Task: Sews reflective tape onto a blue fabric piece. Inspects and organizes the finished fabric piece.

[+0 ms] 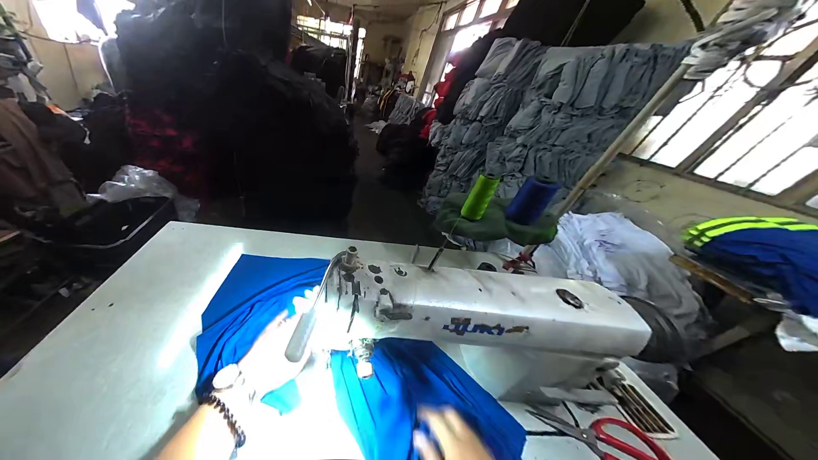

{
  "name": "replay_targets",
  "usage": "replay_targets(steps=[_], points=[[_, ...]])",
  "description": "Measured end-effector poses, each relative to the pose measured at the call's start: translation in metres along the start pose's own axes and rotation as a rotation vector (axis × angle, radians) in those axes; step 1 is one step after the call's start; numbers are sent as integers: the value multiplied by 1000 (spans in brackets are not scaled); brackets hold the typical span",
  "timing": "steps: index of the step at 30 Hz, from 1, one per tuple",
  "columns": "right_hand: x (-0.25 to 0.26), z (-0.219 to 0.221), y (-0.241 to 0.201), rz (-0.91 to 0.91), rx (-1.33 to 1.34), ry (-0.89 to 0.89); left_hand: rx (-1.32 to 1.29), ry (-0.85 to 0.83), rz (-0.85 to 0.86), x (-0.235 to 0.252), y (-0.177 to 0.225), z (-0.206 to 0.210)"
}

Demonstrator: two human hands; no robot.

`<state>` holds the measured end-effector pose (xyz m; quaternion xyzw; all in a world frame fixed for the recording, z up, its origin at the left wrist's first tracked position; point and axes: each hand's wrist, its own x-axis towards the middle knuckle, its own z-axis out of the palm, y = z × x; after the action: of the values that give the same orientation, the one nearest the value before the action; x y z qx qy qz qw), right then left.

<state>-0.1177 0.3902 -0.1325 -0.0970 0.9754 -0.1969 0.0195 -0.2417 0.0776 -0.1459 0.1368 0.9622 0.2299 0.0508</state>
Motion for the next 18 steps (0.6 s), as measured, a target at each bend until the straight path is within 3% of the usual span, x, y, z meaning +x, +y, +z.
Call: replay_targets(steps=[2, 3, 5, 9, 13, 18], points=[[40, 12, 25, -47, -63, 245, 121, -2, -155, 0, -12, -16], [52, 4, 30, -35, -56, 271, 151, 25, -244, -5, -25, -23], [46, -25, 26, 4, -7, 228, 200, 130, -311, -24, -59, -26], [-16, -63, 50, 157, 25, 92, 255, 305, -200, -78, -76, -7], [-60, -39, 99, 41, 6, 379, 301, 334, -176, -86, -66, -7], [-73, -4, 111, -130, -13, 403, 316, 233, -293, -94, -62, -9]])
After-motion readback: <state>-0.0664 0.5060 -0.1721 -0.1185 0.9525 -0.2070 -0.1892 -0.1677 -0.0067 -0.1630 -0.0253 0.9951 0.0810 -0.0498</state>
